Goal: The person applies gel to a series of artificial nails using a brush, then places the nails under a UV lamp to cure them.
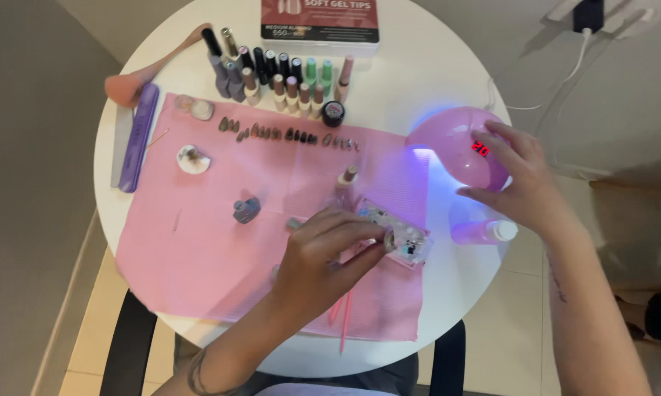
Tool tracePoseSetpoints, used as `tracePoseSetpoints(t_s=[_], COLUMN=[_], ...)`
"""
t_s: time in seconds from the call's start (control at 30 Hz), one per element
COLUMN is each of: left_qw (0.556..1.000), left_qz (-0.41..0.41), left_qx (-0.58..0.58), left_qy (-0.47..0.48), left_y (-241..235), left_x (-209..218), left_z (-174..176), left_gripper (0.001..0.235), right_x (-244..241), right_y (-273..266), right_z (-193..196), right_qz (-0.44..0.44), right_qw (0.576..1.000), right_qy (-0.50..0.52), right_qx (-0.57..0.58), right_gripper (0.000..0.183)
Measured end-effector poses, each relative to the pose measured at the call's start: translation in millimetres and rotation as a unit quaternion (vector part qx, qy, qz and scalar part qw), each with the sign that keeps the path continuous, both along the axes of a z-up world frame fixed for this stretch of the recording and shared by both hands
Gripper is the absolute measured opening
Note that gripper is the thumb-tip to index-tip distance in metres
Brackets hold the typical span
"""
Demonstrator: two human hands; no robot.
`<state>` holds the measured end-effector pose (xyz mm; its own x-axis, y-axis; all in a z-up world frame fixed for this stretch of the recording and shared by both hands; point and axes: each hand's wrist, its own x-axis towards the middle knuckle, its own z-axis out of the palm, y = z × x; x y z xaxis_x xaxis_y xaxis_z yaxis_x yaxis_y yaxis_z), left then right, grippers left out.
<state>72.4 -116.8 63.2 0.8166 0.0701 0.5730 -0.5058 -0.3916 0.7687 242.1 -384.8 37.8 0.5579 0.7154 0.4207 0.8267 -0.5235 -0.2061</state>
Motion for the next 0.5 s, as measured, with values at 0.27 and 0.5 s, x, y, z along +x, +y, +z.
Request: tracePoseSetpoints(t_s=[0.27, 0.5], left_qw=[0.996, 0.987], left_qz=[-0.033, -0.003], left_qx=[-0.084, -0.143], left_qy=[0.019, 0.072], left_y=[62, 106], left_x=[-50, -62], left_z=[-25, -67], left_gripper=[0.012, 0.011], right_x=[-48, -107], right_y=[25, 150], right_z=[40, 39], right_qz=[-0.079, 0.021], right_qw=[0.992, 0.987], right_qy=[0.057, 0.131], right_qx=[0.075, 0.088], right_gripper=[0.047, 0.014])
